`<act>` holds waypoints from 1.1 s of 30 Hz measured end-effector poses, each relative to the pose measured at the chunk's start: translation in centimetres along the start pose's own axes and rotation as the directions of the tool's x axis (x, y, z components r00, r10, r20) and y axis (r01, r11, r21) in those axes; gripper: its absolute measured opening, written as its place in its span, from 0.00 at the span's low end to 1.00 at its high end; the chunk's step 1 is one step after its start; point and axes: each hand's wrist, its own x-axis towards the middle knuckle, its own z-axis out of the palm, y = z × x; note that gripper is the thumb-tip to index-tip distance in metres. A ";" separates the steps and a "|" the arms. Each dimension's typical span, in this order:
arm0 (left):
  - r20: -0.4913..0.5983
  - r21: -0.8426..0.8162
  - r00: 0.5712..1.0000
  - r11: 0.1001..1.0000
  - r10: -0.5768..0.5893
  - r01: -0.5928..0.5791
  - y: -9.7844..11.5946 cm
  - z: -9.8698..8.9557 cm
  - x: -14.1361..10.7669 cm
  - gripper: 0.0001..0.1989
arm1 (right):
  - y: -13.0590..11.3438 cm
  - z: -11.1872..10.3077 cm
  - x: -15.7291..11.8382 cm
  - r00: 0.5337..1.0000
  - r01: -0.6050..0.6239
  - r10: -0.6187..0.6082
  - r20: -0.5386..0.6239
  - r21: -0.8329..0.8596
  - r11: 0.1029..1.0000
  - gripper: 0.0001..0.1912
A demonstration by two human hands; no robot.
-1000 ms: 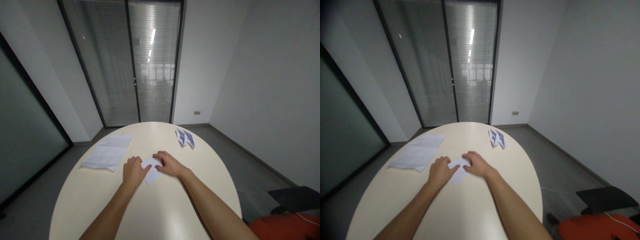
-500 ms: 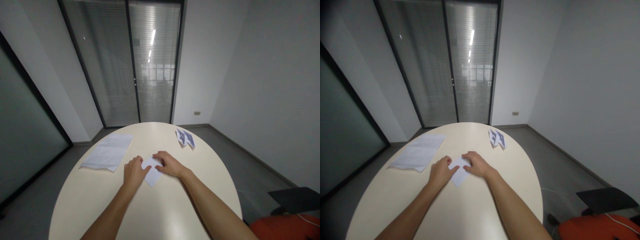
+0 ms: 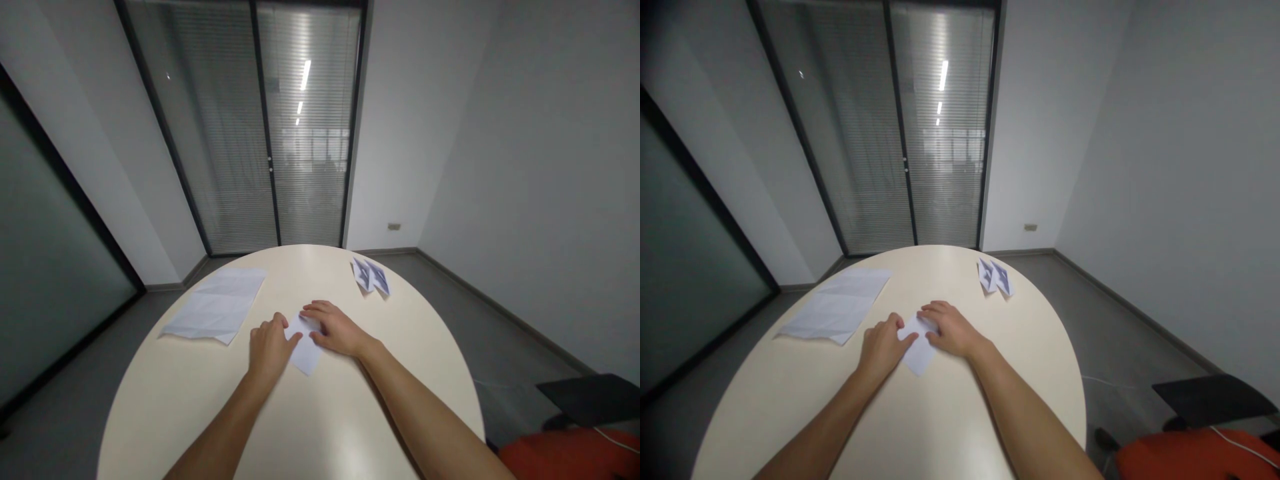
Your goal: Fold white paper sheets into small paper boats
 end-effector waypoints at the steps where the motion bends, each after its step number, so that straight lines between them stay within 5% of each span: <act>1: -0.011 -0.020 1.000 1.000 0.020 -0.020 0.0 0.0 0.0 0.14 | -0.2 0.0 0.1 1.000 0.017 -0.017 -0.005 -0.018 1.000 0.31; 5: -0.089 -0.101 0.992 0.990 0.085 -0.094 0.3 -0.1 -0.2 0.13 | -0.9 0.2 0.4 0.999 0.037 -0.039 -0.023 -0.087 0.996 0.29; 11: -0.267 -0.061 0.947 0.977 0.181 -0.204 1.2 -1.1 -0.7 0.14 | -0.9 -0.2 0.9 0.978 -0.021 -0.019 -0.210 -0.183 0.983 0.12; 17: -0.498 -0.025 0.780 0.893 0.379 -0.449 0.9 -1.0 -0.8 0.07 | -0.6 -0.7 0.8 0.920 -0.006 -0.063 -0.386 -0.175 0.985 0.06; 22: -0.563 -0.004 0.654 0.790 0.504 -0.613 0.5 -1.0 -0.7 0.15 | -0.4 -0.6 0.5 0.891 0.025 -0.059 -0.449 -0.082 0.996 0.06; 28: -0.536 0.006 0.636 0.756 0.556 -0.655 0.5 -0.5 -0.4 0.10 | 0.2 -0.3 0.3 0.927 -0.022 0.001 -0.375 -0.053 0.998 0.07; 33: -0.458 0.027 0.687 0.781 0.564 -0.623 0.2 0.3 -0.1 0.09 | 0.0 -0.4 0.2 0.954 0.010 -0.028 -0.299 -0.062 0.998 0.09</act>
